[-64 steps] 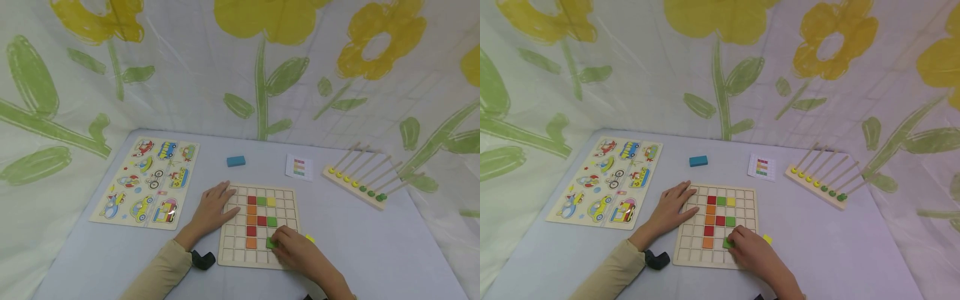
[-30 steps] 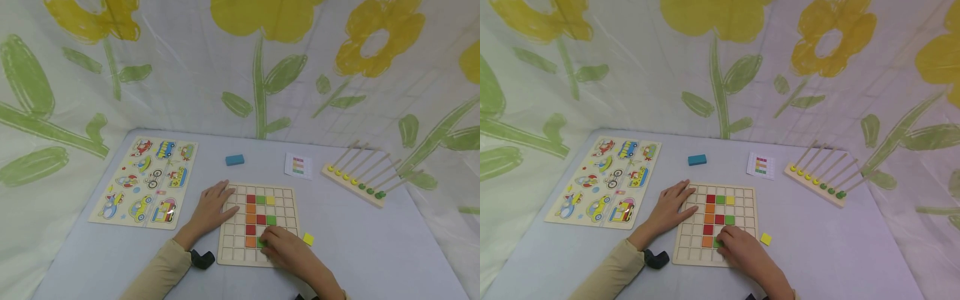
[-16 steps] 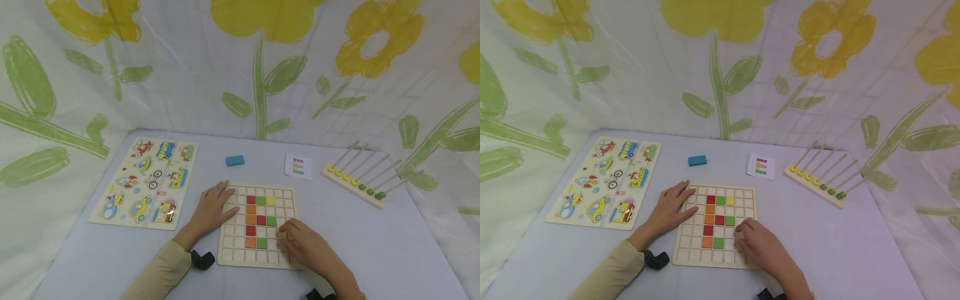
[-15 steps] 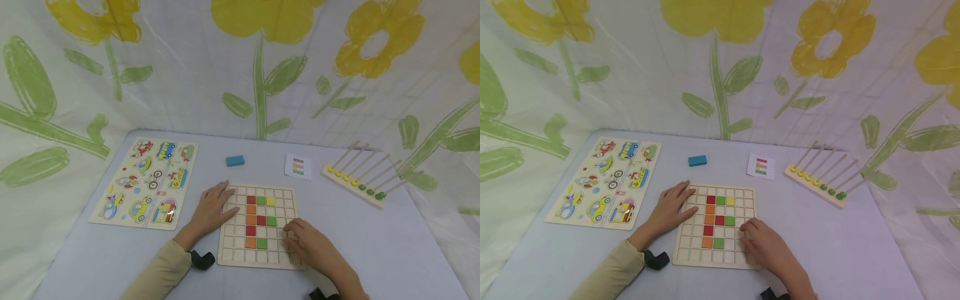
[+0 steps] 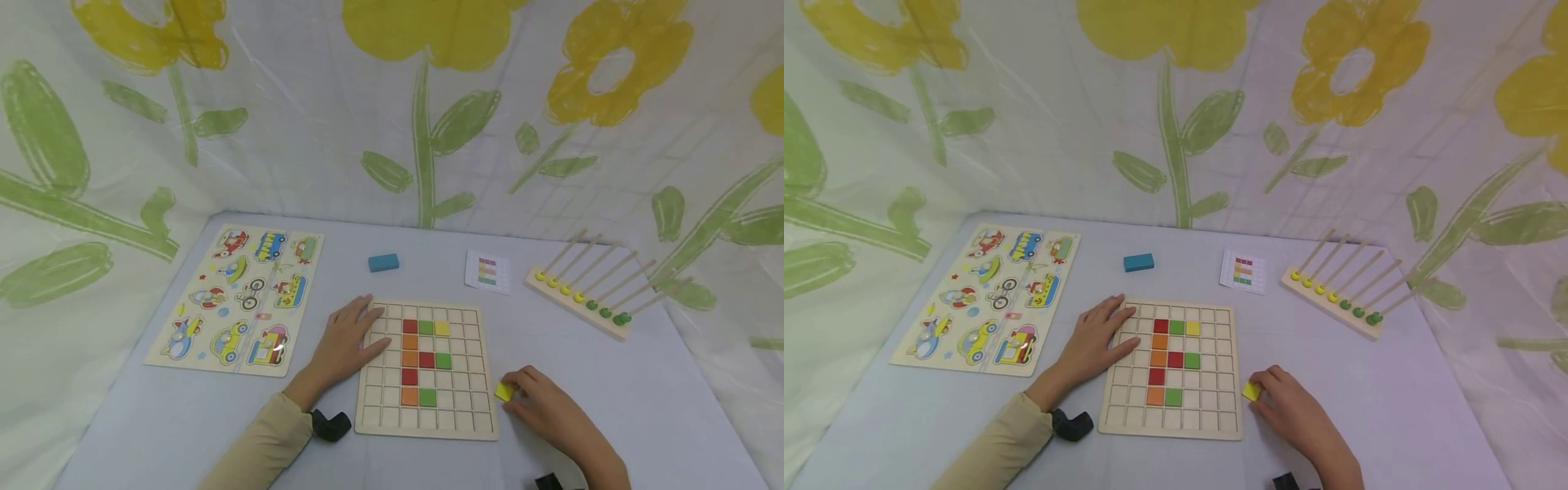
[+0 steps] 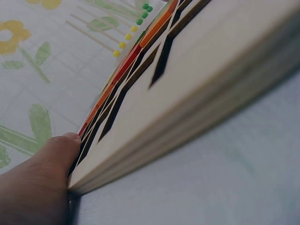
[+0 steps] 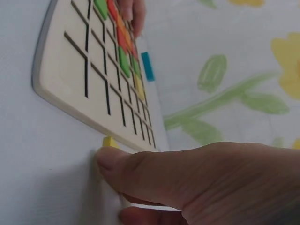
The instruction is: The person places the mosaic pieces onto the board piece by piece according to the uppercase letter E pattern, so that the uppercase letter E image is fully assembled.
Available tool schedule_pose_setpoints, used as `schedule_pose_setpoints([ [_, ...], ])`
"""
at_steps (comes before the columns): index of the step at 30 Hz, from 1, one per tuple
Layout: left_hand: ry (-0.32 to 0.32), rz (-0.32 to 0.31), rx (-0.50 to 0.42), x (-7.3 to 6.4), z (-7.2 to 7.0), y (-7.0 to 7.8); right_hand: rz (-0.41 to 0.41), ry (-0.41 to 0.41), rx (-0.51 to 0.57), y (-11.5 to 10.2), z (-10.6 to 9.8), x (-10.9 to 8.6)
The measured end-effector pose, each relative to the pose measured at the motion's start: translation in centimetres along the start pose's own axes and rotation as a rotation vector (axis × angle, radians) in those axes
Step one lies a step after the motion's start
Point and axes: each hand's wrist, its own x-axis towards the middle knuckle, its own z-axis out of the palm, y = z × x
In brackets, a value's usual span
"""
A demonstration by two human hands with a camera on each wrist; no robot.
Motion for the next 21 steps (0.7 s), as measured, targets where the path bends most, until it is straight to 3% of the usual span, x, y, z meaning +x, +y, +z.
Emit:
schedule_pose_setpoints([
  [6,0.0,0.007,-0.004,0.0,-0.16,0.07,-0.01,0.045,-0.051,0.22,0.42,0.59],
  [21,-0.013,0.0,0.007,-0.02,-0.04,-0.1,-0.024,0.081,-0.036,0.11,0.58,0.85],
])
